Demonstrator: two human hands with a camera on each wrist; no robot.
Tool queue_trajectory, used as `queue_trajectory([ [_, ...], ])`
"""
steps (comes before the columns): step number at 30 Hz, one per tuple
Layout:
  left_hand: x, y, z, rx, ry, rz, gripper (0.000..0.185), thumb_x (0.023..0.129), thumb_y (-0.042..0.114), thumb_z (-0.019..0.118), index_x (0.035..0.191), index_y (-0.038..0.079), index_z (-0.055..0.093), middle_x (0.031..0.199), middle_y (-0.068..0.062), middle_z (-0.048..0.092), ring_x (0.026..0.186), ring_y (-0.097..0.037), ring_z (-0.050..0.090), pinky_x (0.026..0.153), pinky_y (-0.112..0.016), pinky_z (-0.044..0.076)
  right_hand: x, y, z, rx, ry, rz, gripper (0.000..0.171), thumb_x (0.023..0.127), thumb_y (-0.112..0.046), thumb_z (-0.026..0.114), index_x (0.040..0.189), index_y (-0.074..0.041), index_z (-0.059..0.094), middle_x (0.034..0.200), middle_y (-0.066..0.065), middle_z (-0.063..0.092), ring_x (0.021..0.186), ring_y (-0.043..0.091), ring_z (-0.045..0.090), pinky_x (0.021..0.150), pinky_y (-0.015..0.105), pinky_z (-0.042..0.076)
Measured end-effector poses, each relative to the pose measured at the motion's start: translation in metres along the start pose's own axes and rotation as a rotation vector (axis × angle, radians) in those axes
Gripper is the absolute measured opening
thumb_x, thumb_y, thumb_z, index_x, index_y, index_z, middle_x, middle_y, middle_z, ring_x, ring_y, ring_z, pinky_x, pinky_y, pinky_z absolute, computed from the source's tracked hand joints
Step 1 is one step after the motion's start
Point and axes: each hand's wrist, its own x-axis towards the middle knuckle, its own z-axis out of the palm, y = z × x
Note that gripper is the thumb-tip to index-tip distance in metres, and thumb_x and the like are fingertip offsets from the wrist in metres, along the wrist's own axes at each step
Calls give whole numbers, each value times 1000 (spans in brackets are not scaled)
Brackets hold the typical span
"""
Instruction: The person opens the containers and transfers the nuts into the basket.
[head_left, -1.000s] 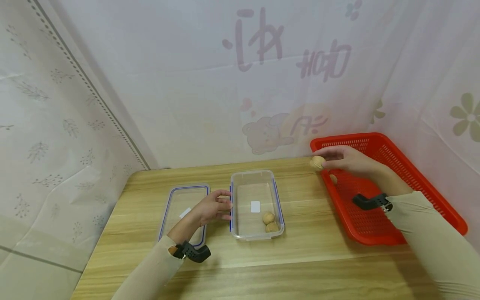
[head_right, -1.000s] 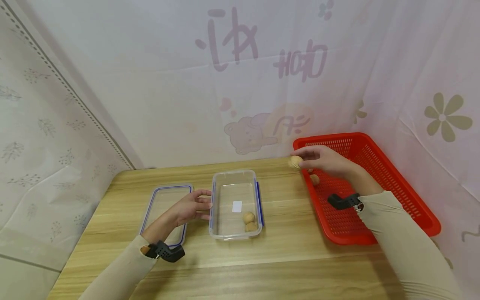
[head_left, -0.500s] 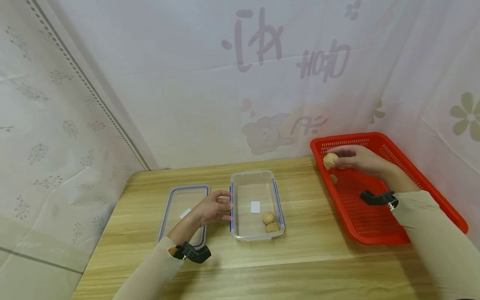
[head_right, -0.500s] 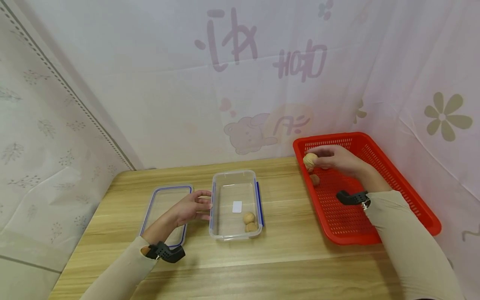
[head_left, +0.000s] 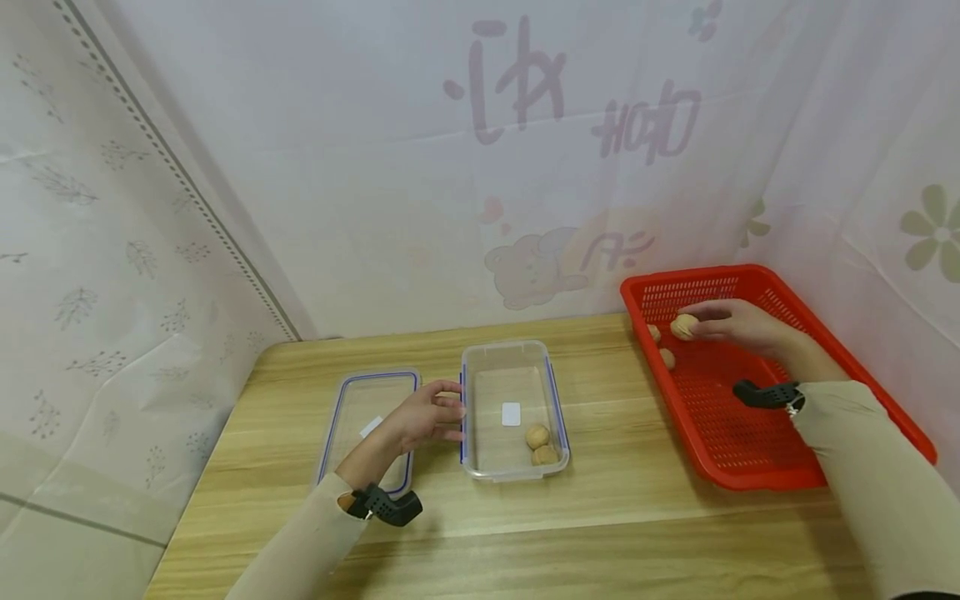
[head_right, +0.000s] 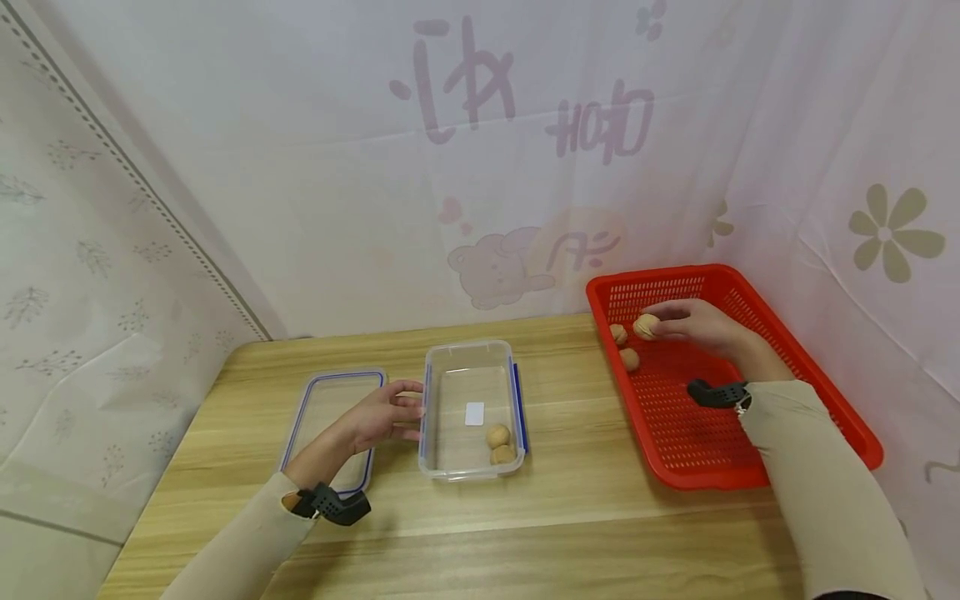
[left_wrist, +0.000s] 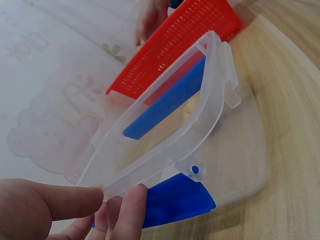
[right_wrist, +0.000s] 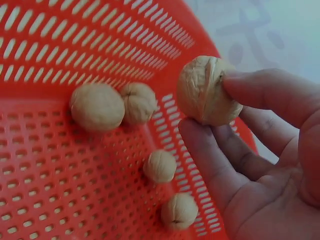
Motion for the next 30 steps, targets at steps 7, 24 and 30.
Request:
queue_trajectory([
  [7,1,0,-2,4,-2,2,53,100,-8,55,147,-7,32,107,-10,50,87,-17,58,78,-33,65,1,14,-1,3,-27,68,56,104,-23,62,144,13,46,139,28,54,111,15,59,99,39,56],
  [24,2,0,-1,0,15,-9,51,100,-8,55,146,-6,34,107,-11,50,89,-17,57,79,-36,65,6,29,5,-48,-25,139,56,99,-23,67,137,15,51,130,24,60,110,25,60,92,33,58],
  [30,1,-1,-2,9,21,-15,51,100,-8,55,147,-6,34,108,-11,51,89,-18,58,80,-36,65,6,30,7,-67,-26,142,54,98,-21,69,135,16,53,123,21,65,104,20,61,84,24,57],
])
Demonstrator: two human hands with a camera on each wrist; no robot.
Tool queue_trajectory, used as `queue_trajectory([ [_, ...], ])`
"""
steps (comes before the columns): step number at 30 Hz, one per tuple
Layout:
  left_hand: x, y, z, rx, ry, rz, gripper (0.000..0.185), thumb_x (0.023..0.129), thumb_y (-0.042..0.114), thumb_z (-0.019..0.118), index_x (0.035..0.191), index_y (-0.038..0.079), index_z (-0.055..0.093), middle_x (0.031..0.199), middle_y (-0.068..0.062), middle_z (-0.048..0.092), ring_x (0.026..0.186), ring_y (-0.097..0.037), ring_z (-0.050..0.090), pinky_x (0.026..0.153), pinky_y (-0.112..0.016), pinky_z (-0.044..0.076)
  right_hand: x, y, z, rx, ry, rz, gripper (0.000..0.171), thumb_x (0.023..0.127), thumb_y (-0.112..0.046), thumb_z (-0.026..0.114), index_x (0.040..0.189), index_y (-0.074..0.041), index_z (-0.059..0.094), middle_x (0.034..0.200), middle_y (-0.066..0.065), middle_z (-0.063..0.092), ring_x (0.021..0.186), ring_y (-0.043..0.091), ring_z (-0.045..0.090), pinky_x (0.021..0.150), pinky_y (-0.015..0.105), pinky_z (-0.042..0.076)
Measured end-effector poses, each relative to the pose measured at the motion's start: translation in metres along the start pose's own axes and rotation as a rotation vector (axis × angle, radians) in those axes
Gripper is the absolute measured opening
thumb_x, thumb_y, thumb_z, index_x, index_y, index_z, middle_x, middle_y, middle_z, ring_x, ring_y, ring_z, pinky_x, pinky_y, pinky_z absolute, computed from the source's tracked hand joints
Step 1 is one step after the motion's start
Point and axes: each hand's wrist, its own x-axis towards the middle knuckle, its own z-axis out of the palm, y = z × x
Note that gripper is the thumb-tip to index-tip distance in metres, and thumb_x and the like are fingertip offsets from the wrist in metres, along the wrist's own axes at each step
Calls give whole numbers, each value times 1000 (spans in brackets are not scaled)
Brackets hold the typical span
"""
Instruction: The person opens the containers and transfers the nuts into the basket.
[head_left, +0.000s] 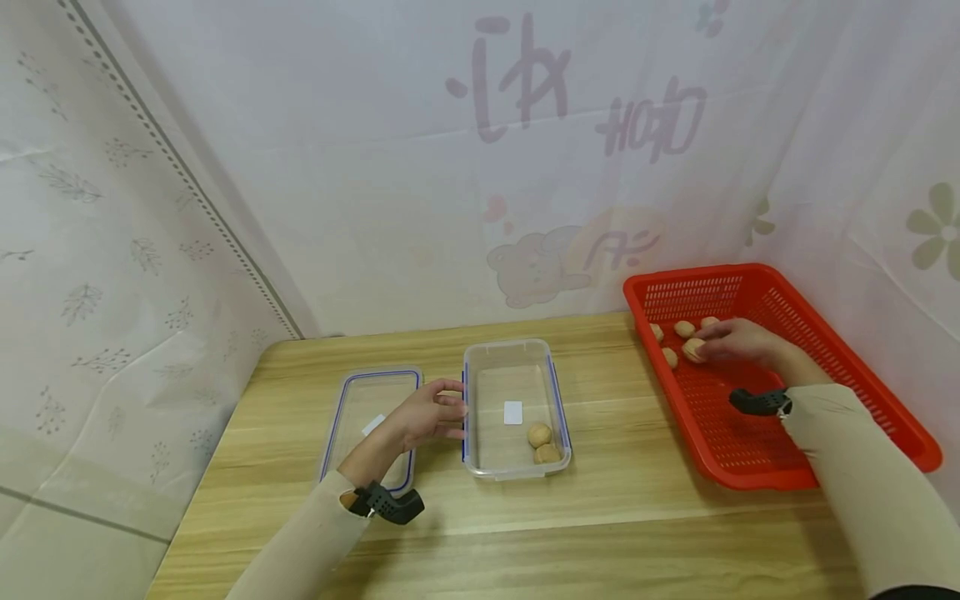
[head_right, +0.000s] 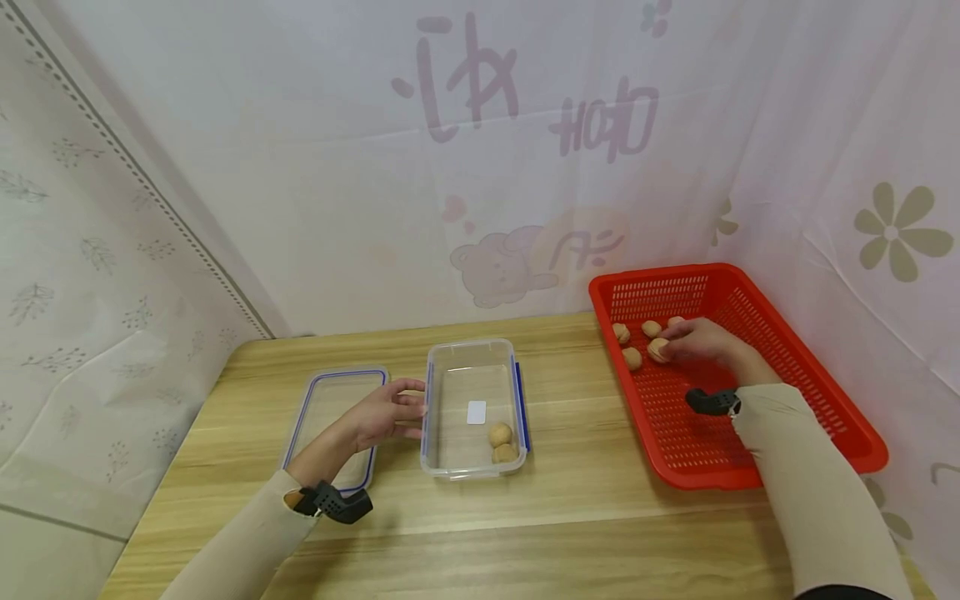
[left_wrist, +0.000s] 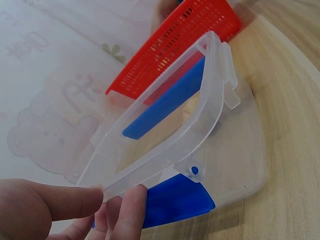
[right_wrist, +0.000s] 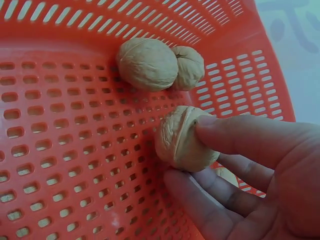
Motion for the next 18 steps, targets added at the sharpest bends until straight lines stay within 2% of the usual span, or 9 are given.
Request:
queue_trajectory([
  [5,0,0,0,-2,-9,4,51,100,-8,55,147,-6,33,108,-11,51,88,-18,58,80,-37,65,-1,-2,3,-27,3,12,54,98,-23,70,134,14,54,122,21,64,106,25,59,86,27,55],
  [10,0,0,1,-7,-19,9,51,100,-9,55,146,-7,33,106,-10,51,87,-18,58,79,-36,65,-4,-4,4,-48,8,5,54,97,-23,69,133,15,54,125,27,60,110,32,56,88,31,54],
  [18,0,0,0,-6,-11,7,51,100,-8,55,147,-7,33,106,-10,51,88,-17,57,77,-34,65,-1,2,2,-37,11,24,53,97,-20,69,132,17,52,124,27,59,106,30,57,85,29,55],
])
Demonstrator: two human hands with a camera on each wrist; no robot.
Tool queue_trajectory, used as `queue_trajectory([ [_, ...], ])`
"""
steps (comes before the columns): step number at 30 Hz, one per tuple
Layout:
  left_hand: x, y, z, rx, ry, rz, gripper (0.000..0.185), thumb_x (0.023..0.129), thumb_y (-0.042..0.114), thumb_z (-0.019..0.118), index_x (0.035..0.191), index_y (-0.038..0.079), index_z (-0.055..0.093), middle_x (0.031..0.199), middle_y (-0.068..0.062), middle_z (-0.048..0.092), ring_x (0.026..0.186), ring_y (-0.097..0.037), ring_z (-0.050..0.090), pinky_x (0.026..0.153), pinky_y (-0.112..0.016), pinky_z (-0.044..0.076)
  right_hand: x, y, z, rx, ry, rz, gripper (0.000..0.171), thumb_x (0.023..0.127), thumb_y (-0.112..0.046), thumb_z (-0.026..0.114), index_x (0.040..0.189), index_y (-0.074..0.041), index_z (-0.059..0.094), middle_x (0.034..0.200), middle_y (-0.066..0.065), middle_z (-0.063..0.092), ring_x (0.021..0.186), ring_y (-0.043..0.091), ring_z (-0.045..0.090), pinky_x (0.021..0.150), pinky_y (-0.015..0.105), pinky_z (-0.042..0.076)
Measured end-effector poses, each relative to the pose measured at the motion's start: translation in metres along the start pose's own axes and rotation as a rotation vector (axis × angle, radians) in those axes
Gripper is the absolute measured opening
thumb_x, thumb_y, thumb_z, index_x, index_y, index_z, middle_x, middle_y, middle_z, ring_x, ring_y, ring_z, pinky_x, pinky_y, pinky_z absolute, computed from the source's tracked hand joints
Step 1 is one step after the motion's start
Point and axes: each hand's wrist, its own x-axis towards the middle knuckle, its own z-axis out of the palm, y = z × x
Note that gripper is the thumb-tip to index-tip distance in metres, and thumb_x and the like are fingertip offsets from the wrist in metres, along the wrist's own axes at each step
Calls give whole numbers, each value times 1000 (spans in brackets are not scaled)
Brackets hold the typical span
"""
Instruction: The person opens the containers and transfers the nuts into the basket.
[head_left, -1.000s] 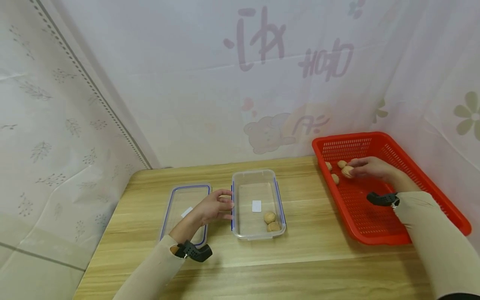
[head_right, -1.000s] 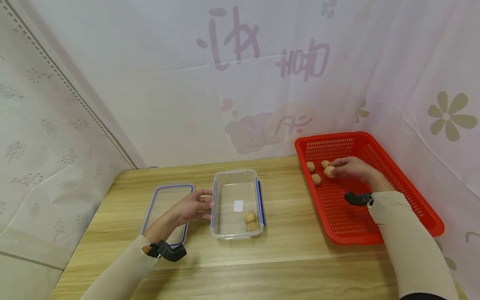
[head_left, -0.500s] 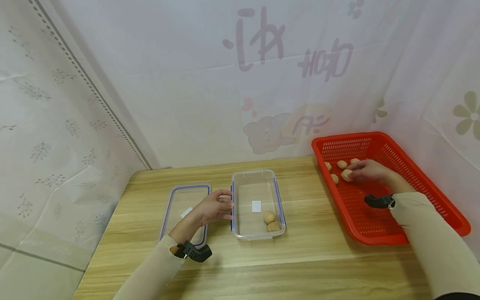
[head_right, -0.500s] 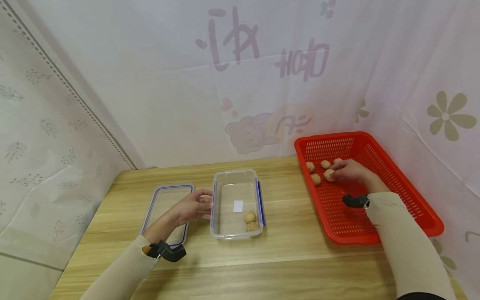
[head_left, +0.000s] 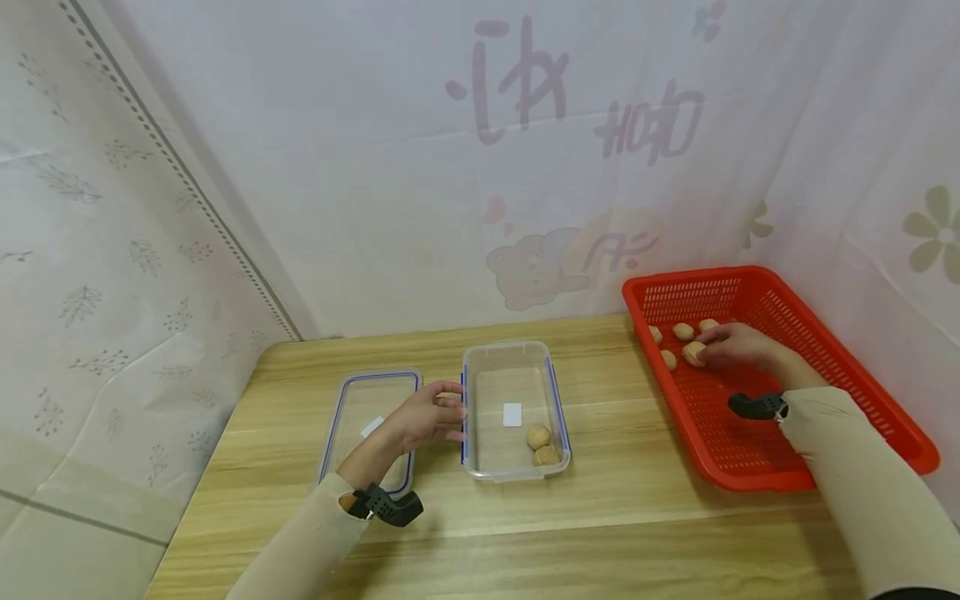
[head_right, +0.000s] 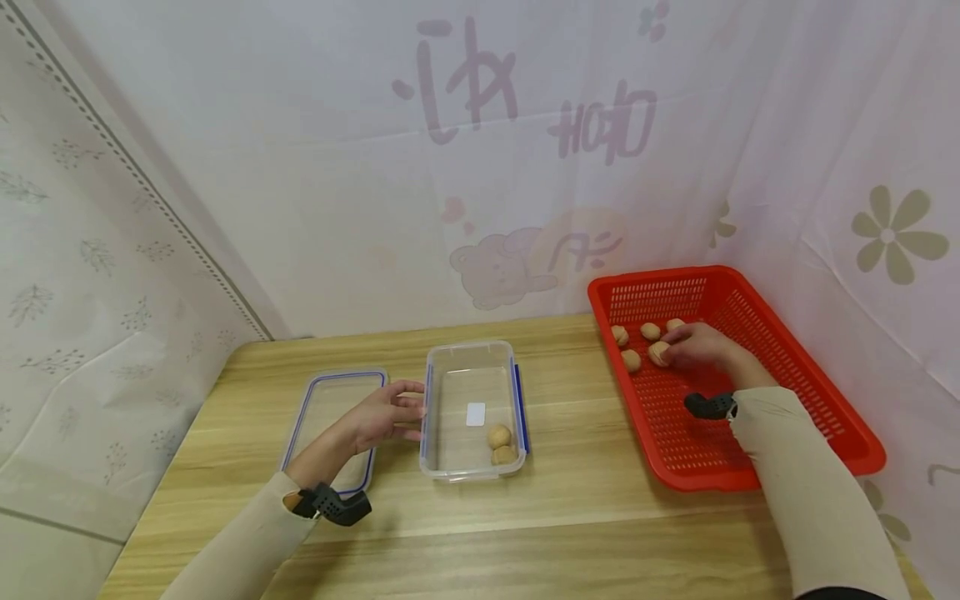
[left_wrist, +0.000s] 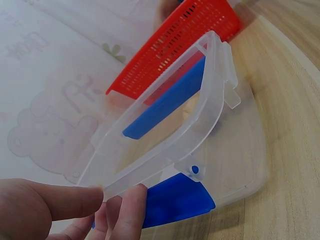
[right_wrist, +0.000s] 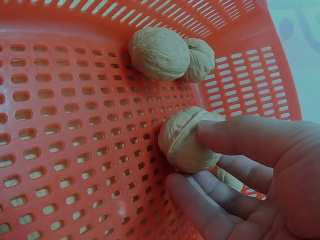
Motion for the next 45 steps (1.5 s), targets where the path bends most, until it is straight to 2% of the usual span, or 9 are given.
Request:
queue_trajectory([
  [9,0,-2,1,-1,-7,7,51,100,-7,56,146,-7,34,107,-11,51,89,-17,57,78,-35,65,-4,-1,1,-24,-5,-34,57,96,-21,69,134,17,50,128,32,57,109,33,57,89,35,55],
  [16,-1,-3,0,-8,-6,7,51,100,-7,55,146,-6,34,107,-10,51,89,-17,56,78,-34,65,-6,-7,-1,-41,20,-24,57,94,-17,72,133,20,50,124,33,58,102,31,62,85,39,60],
  [19,-1,-3,0,-10,-6,6,51,100,-8,55,146,-6,34,106,-10,51,89,-17,56,78,-34,65,-9,-9,-4,-52,34,-51,54,97,-12,67,134,22,47,126,37,57,101,35,64,83,45,62],
  [22,-1,-3,0,-9,-6,4,50,100,-8,55,146,-6,34,105,-9,51,89,-17,56,78,-34,65,-12,-14,-9,-104,66,-86,49,101,-14,62,134,20,48,125,36,58,104,39,64,84,49,61],
  [25,0,-4,0,-7,-7,7,50,100,-7,55,145,-7,34,104,-9,52,88,-17,56,78,-34,65,-16,-21,-12,-172,99,-98,49,104,-24,60,135,13,51,126,34,60,111,44,60,90,56,57],
  [29,0,-4,-1,-5,-6,4,50,100,-7,56,145,-7,34,105,-9,52,89,-17,56,79,-35,65,-22,-30,-15,-246,118,-110,58,105,-33,59,140,11,48,135,37,52,123,52,50,101,69,46],
  [36,0,-4,0,2,-1,4,50,100,-7,56,145,-6,34,105,-9,52,88,-17,56,79,-35,65,-33,-50,-12,-346,124,-197,73,104,-30,61,152,14,29,150,42,32,137,59,30,110,75,30],
  [40,0,-3,0,4,-4,7,50,100,-7,56,146,-6,34,104,-8,52,89,-16,56,79,-35,65,-37,-64,-6,-397,126,-194,81,103,-37,60,155,12,21,153,46,18,140,64,16,111,79,20],
  [45,0,-1,-1,5,-8,9,51,100,-7,55,146,-6,33,105,-9,52,89,-16,56,80,-34,65,-41,-80,2,-452,133,-156,87,102,-51,55,159,2,18,156,46,7,141,66,7,106,88,10],
])
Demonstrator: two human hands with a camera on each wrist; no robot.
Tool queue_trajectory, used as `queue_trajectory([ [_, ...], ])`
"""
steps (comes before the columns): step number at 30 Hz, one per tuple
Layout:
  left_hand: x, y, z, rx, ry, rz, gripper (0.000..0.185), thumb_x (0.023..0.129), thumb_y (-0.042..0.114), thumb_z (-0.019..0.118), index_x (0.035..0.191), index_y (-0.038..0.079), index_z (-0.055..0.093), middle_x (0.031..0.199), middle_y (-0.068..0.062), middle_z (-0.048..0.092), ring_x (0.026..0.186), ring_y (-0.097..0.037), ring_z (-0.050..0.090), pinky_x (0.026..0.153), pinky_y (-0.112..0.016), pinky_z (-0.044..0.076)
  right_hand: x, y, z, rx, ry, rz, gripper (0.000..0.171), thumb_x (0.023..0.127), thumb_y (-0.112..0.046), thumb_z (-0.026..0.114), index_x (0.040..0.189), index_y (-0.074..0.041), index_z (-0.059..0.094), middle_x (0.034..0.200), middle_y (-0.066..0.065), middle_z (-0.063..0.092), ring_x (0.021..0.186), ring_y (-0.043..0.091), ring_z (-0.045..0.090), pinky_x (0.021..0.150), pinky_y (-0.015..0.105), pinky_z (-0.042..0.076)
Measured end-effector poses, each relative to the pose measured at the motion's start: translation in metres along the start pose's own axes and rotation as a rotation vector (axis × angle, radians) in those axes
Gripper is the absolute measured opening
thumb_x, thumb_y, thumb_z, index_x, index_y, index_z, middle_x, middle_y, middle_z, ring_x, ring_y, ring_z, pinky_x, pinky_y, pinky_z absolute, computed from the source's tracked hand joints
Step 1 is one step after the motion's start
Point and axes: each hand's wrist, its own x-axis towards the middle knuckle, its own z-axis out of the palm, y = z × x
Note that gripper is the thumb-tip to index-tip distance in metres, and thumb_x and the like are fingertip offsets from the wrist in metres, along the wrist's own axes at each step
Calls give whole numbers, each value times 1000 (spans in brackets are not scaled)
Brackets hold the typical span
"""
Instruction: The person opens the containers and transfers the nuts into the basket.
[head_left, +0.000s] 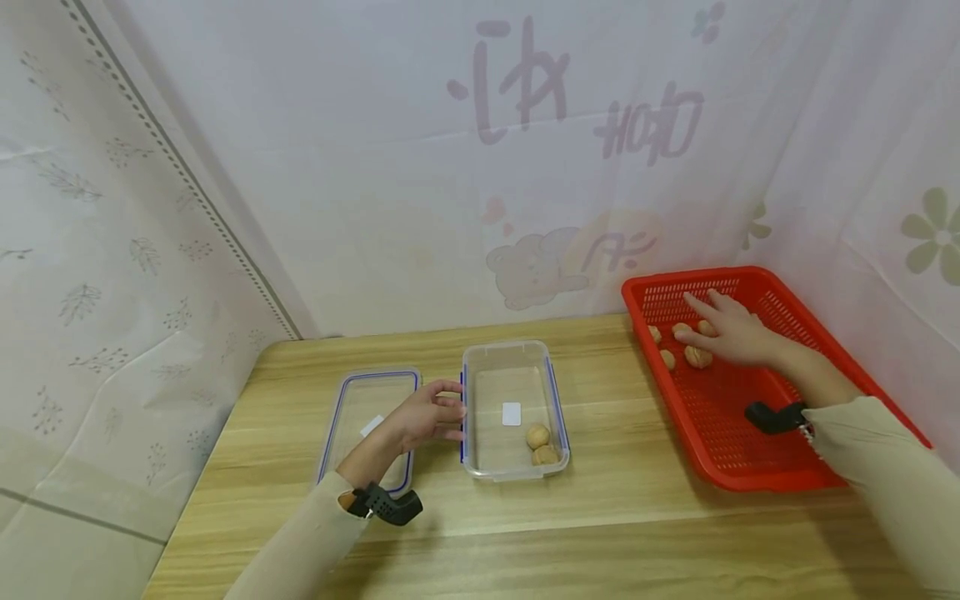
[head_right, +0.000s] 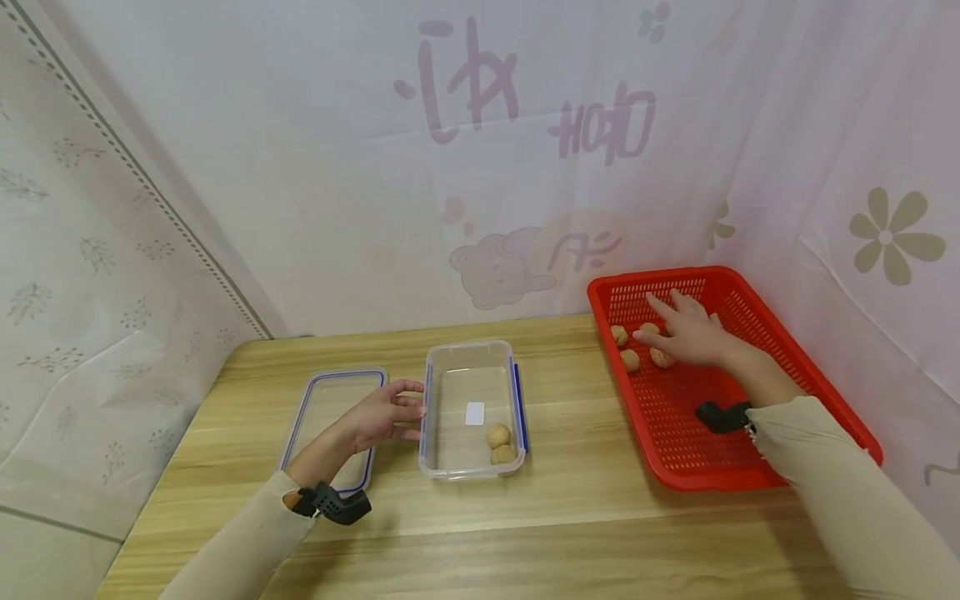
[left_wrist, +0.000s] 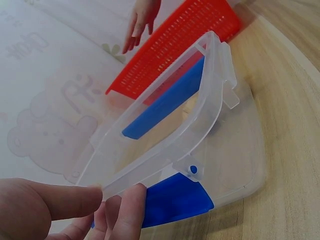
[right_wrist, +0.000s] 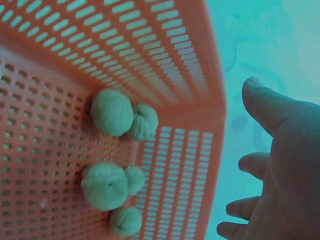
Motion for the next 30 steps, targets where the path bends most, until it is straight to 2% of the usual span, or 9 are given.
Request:
queue_trajectory([
  [4,0,1,0,2,1,1,52,100,-7,55,147,-7,33,105,-9,51,89,-17,56,80,-34,65,-1,-11,2,-13,3,-21,86,101,-52,57,161,-2,18,158,43,3,144,63,2,103,90,5],
  [12,1,0,1,-8,2,1,51,100,-7,55,146,-7,33,104,-9,51,88,-16,56,80,-35,65,3,-31,3,-15,-15,-44,89,100,-56,56,162,-6,17,162,37,-1,147,58,-5,106,88,-2],
  [23,1,0,0,0,7,-7,51,100,-6,56,146,-6,34,108,-11,51,90,-17,56,80,-34,65,6,-71,8,-69,-18,-135,87,99,-55,59,163,-10,21,164,33,6,149,54,0,111,84,2],
  [30,1,0,0,-1,4,-2,52,100,-6,57,147,-7,33,108,-10,51,90,-17,56,80,-34,65,6,-102,13,-43,-42,-221,84,99,-52,62,161,-8,27,166,29,5,151,51,-2,114,81,0],
])
